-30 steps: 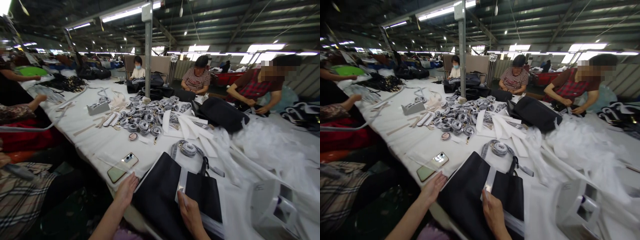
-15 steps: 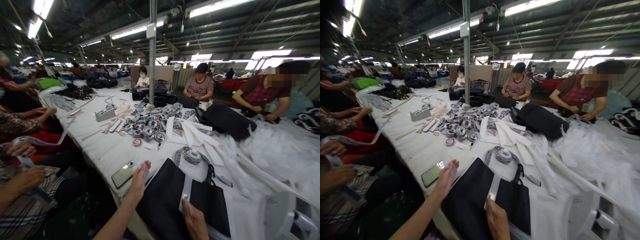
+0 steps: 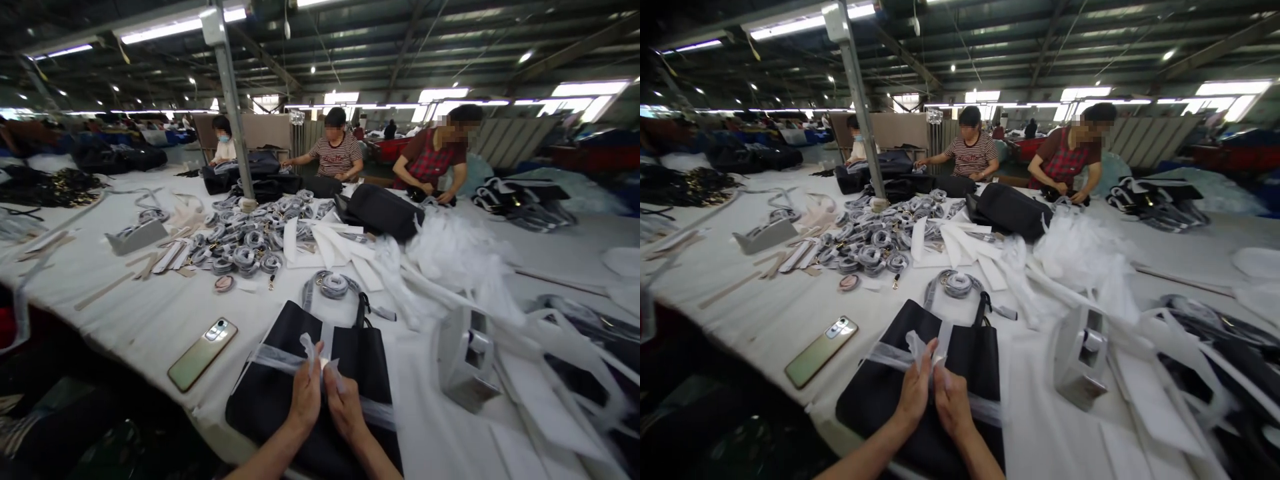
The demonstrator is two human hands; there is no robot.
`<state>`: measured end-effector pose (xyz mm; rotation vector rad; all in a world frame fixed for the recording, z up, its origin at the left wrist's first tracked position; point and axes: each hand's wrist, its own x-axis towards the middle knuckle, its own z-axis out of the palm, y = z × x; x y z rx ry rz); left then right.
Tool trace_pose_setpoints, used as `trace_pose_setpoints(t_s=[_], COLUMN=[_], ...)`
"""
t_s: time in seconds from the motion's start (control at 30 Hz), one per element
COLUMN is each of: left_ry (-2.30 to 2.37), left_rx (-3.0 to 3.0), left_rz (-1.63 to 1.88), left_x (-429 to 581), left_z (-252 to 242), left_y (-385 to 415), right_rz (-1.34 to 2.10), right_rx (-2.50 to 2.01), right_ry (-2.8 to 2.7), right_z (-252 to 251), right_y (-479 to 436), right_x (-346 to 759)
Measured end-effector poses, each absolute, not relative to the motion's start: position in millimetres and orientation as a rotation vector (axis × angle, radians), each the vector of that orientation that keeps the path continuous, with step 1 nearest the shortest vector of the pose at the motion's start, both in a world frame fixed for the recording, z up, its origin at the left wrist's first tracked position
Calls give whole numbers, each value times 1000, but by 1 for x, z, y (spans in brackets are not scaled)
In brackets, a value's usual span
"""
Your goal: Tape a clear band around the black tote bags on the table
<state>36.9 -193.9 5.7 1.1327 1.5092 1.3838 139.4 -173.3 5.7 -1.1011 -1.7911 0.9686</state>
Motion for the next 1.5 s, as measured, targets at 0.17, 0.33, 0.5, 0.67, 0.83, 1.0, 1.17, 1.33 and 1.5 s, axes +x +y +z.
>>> trace_pose_setpoints(t_s=[0.17, 0.33, 0.5, 0.67, 0.83, 1.0, 1.17, 1.33, 1.5], left_ry=[1443, 1604, 1755, 1842, 1841, 1834, 1738, 1618, 1462], left_rx=[1292, 1636, 2056, 2298, 2393, 2408, 2458, 2660, 2809], left_rz=[1352, 1140, 794, 643, 621, 606, 594, 493, 453], left_x=[41, 44, 53, 61, 63, 68, 66, 65, 80], left_z=[-9, -18, -19, -16, -9, -1, 1, -9, -26], left_y=[-195, -196, -199, -203, -206, -208, -209, -210, -199], right_rz=[1059, 1097, 1035, 997, 869, 897, 1037, 985, 704], right_rx=[-1093, -1172, -1237, -1197, -1134, -1112, -1160, -1154, -907], right_ry=[-1597, -1305, -960, -904, -945, -992, -1301, -1717, -1996], right_z=[-2, 3, 34, 68, 94, 116, 109, 94, 89], right_y=[-172, -174, -194, -218, -230, -236, -239, -241, -242], right_x=[143, 149, 176, 207, 226, 233, 222, 211, 195])
